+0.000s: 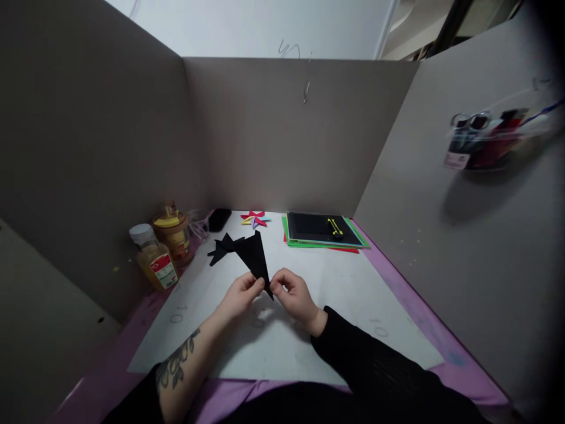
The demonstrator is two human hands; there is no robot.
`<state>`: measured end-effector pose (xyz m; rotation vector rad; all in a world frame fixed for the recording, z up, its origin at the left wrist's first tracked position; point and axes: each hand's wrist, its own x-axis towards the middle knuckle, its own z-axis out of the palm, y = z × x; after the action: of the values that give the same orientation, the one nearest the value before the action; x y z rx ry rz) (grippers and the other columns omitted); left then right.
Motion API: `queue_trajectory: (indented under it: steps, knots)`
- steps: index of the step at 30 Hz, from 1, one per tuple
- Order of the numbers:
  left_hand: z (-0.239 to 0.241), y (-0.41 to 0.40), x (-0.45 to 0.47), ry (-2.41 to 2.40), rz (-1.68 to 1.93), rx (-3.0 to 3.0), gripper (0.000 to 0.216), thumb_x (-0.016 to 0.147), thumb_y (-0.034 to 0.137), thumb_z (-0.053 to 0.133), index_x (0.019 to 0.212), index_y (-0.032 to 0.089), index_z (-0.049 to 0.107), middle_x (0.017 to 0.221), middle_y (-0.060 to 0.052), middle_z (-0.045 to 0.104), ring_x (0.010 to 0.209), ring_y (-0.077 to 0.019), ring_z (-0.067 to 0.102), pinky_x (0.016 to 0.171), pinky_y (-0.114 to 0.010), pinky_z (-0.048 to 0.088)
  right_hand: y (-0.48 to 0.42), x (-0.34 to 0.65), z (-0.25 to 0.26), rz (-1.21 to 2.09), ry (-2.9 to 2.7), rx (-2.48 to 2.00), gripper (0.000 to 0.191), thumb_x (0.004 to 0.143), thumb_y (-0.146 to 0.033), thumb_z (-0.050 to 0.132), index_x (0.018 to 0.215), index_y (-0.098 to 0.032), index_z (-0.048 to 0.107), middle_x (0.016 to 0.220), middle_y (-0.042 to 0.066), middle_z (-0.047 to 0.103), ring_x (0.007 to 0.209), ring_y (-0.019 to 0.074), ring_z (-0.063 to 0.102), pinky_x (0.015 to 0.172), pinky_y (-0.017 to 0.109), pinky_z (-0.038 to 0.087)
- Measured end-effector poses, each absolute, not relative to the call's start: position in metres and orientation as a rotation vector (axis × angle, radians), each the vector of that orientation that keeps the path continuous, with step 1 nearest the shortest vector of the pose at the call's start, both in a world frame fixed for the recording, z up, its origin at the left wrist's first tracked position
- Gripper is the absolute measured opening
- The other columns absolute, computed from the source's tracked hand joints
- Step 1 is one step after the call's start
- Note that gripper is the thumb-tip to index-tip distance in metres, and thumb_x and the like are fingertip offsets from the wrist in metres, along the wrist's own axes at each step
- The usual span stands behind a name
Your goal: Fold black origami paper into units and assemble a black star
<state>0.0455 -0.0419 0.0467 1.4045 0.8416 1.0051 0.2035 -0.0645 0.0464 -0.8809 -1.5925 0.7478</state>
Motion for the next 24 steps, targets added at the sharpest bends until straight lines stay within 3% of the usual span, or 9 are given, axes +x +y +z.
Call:
queue_trajectory:
  steps: [7,24]
  knots:
    - [0.0457,-0.0502,0.0521,0.746,0.88,1.232,0.039,0.071,0.052,0.068,0.071,0.014,0.06,0.061,0.001,0.05,0.055,-0.0091,0.041,0.053,-0.022,0.031,-0.0659,0.202,0.0453,0.994,-1.462,-0.844,0.018,0.08,-0.034,0.06,0.073,-0.019,0.053,0.061,-0.001,0.055,0.056,0.0137,0.053,0.054,0.026,0.043]
    - [0.051,-0.0512,0.0503,0.776,0.962,1.293,0.031,0.071,0.043,0.07,0.077,0.013,0.063,0.066,0.0,0.057,0.057,-0.0094,0.046,0.054,-0.021,0.034,-0.063,0.2027,0.0458,1.014,-1.362,-0.875,0.024,0.078,-0.036,0.061,0.065,-0.02,0.048,0.054,-0.004,0.048,0.049,0.0103,0.044,0.049,0.023,0.037]
